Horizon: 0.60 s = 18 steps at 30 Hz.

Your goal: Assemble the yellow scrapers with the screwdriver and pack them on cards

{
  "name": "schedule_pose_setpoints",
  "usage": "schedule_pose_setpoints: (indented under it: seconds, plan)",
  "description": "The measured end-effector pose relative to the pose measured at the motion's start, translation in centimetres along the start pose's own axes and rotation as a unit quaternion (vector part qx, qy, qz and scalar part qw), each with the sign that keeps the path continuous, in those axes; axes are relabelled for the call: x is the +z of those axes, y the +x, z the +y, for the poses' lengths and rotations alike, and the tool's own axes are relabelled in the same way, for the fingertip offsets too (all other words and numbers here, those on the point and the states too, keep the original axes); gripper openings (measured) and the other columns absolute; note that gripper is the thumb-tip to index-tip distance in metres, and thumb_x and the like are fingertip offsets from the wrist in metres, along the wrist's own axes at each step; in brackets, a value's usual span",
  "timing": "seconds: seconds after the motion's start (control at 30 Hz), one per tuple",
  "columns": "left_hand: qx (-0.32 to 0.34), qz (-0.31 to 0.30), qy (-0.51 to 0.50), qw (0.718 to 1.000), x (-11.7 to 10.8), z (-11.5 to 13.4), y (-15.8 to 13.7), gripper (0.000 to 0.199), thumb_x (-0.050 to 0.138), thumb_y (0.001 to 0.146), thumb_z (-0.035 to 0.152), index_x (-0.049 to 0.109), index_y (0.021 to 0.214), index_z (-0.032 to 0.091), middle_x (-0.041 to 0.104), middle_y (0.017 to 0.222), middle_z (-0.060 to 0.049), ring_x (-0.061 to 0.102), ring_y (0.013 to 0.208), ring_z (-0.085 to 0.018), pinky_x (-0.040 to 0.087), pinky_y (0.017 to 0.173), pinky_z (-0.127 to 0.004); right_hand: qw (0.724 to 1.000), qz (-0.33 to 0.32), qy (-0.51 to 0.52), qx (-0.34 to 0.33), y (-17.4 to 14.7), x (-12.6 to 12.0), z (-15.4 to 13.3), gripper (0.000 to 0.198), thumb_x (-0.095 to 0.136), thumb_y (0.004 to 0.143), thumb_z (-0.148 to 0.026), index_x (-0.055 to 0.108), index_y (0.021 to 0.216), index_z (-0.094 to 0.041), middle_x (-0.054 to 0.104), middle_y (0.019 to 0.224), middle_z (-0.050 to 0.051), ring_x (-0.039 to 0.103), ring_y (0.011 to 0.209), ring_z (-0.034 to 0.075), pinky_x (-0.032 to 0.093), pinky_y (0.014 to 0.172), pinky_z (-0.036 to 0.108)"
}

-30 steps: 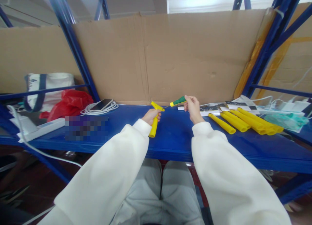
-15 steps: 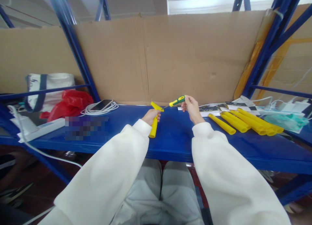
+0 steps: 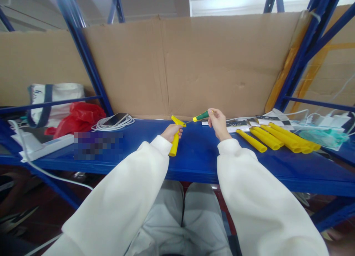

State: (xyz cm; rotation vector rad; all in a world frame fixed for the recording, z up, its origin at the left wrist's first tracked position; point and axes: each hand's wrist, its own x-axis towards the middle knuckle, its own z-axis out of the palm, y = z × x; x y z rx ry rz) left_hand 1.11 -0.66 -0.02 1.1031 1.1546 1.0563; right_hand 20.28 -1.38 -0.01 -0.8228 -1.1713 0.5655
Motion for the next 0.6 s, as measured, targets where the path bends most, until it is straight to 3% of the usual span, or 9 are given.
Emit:
schedule_pose_setpoints:
  seconds: [0.27, 0.4, 0.6]
  plan:
    - [-0.004, 0.016, -0.011, 1.000, -0.19, -0.10, 0.32, 0.016, 0.058, 0.088, 0.007, 0.052, 0.076, 0.016, 0.042, 0.050, 0.008, 0.035, 0.037, -0.005, 0.029, 0.044, -0.019, 0.998, -0.043, 0.031, 0.030, -0.03, -0.05, -0.10, 0.036, 0.076, 0.074, -0.050, 0.059, 0.089, -0.022, 0.055, 0.052, -0.007, 0.047, 0.042, 0.008, 0.037, 0.038, 0.020]
    - [-0.004, 0.016, 0.003, 1.000, -0.19, -0.10, 0.33, 0.014, 0.054, 0.089, 0.005, 0.054, 0.079, 0.015, 0.041, 0.049, 0.008, 0.036, 0.038, -0.006, 0.030, 0.045, -0.020, 0.999, -0.023, 0.024, 0.020, 0.09, -0.04, 0.03, 0.037, 0.079, 0.072, -0.049, 0.056, 0.082, -0.022, 0.048, 0.049, -0.009, 0.043, 0.039, 0.007, 0.035, 0.036, 0.019]
    - [0.014, 0.011, 0.006, 1.000, -0.09, -0.21, 0.12, 0.021, 0.047, 0.092, 0.005, 0.049, 0.075, 0.017, 0.041, 0.048, 0.007, 0.036, 0.037, -0.006, 0.029, 0.045, -0.020, 0.998, 0.011, 0.034, 0.056, 0.12, -0.10, -0.09, 0.040, 0.080, 0.071, -0.049, 0.050, 0.073, -0.022, 0.050, 0.052, -0.009, 0.043, 0.038, 0.006, 0.034, 0.033, 0.019]
